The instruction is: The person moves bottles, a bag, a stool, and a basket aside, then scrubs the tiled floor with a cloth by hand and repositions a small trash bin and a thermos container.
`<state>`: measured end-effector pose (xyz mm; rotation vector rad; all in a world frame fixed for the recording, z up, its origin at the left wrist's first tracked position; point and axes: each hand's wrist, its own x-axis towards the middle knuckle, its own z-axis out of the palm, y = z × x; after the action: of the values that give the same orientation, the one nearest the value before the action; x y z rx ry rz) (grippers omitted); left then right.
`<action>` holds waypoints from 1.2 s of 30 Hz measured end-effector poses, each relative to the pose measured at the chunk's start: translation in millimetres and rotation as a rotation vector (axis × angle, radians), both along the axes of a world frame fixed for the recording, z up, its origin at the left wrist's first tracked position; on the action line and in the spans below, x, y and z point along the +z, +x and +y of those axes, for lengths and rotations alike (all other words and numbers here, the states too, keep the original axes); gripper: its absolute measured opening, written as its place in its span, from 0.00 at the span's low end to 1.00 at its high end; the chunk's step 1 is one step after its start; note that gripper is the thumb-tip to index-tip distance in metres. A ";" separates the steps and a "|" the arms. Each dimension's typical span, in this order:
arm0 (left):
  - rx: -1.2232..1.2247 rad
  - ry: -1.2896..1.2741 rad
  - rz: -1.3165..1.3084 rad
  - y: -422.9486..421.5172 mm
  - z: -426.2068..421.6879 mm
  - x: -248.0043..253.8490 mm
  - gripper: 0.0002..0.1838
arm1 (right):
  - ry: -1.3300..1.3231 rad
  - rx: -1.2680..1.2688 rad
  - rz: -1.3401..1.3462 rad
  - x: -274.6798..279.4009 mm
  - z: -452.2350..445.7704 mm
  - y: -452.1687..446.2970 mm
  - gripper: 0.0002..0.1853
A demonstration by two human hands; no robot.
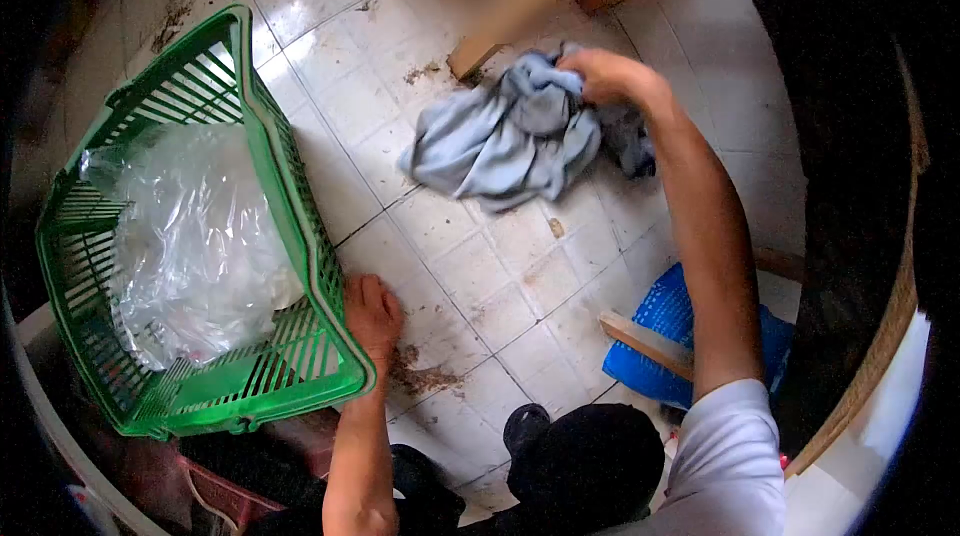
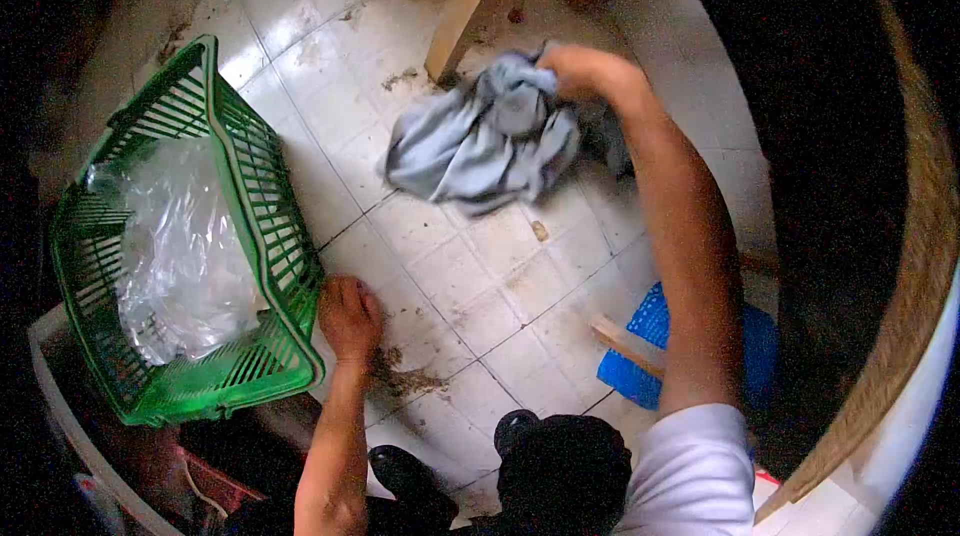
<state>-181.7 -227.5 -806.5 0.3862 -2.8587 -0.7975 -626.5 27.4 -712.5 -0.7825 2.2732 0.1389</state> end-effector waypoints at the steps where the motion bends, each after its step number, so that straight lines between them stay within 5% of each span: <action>1: -0.005 -0.021 -0.012 1.0 -1.6 -0.3 0.10 | -0.047 0.003 -0.031 6.3 -0.9 19.2 0.27; 5: 0.015 -0.045 -0.033 6.2 0.1 2.3 0.12 | -0.558 0.156 0.571 38.6 -23.5 51.3 0.28; 8: 0.021 -0.035 -0.081 5.9 3.1 0.7 0.12 | -0.845 0.156 0.672 6.3 -47.2 34.5 0.27; 11: 0.020 -0.086 -0.047 4.0 0.4 0.2 0.12 | -0.735 0.128 0.729 -61.9 -60.5 -14.3 0.25; 13: 0.013 -0.093 -0.026 4.1 0.3 3.2 0.11 | -0.615 -0.014 0.491 -79.3 -85.5 -22.6 0.23; 14: 0.020 -0.081 -0.027 2.8 1.9 3.9 0.11 | -0.665 0.167 0.401 -96.3 -89.6 -50.2 0.23; 16: 0.023 -0.027 0.006 3.2 1.9 -1.7 0.10 | -0.948 0.135 0.086 -138.7 -87.4 -81.3 0.21; 17: 0.016 -0.054 -0.002 4.5 2.5 -3.4 0.10 | -1.056 -0.419 -0.509 -137.8 -83.1 -73.6 0.23; 18: 0.008 -0.081 -0.003 4.9 3.1 -2.9 0.10 | -0.914 -0.453 -0.562 -131.5 -88.0 -72.4 0.22; 21: -0.007 -0.106 0.042 3.8 0.7 -0.6 0.10 | -0.310 0.201 0.400 -82.1 -82.6 -19.5 0.19; 22: -0.006 -0.102 0.060 5.1 1.8 -0.6 0.10 | -0.539 0.264 0.496 -95.2 -61.0 -8.5 0.22; 23: 0.006 -0.127 0.050 5.8 2.7 -0.4 0.10 | -0.631 0.360 0.517 -130.8 -34.8 -15.2 0.26; 24: 0.014 -0.149 0.037 6.7 2.9 -0.5 0.09 | -0.660 0.175 0.346 -88.3 -33.9 35.6 0.27; 25: 0.019 -0.172 0.022 9.2 4.2 -0.8 0.09 | -0.605 -0.028 0.444 -91.1 -27.0 66.7 0.28; 26: 0.041 -0.145 0.014 10.6 6.0 -1.6 0.09 | -0.642 0.192 0.614 -100.0 -16.5 91.2 0.25; 27: 0.057 -0.121 0.011 10.0 7.8 -1.8 0.08 | -0.340 0.117 0.268 -48.1 -32.6 124.2 0.21; 29: 0.057 -0.124 0.039 11.3 10.2 -3.2 0.08 | -0.450 0.303 0.197 -53.8 -32.3 177.4 0.16; 31: 0.040 -0.190 0.104 10.6 5.1 -6.5 0.08 | -0.666 0.187 -0.065 -21.2 -34.0 222.3 0.22; 36: 0.165 0.067 0.228 8.9 30.7 14.4 0.09 | -0.934 -0.119 0.440 -3.8 -6.9 206.1 0.34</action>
<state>-172.8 -196.8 -792.1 0.4974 -2.5584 -0.8478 -420.5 20.5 -716.3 -1.1411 2.7806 -0.9557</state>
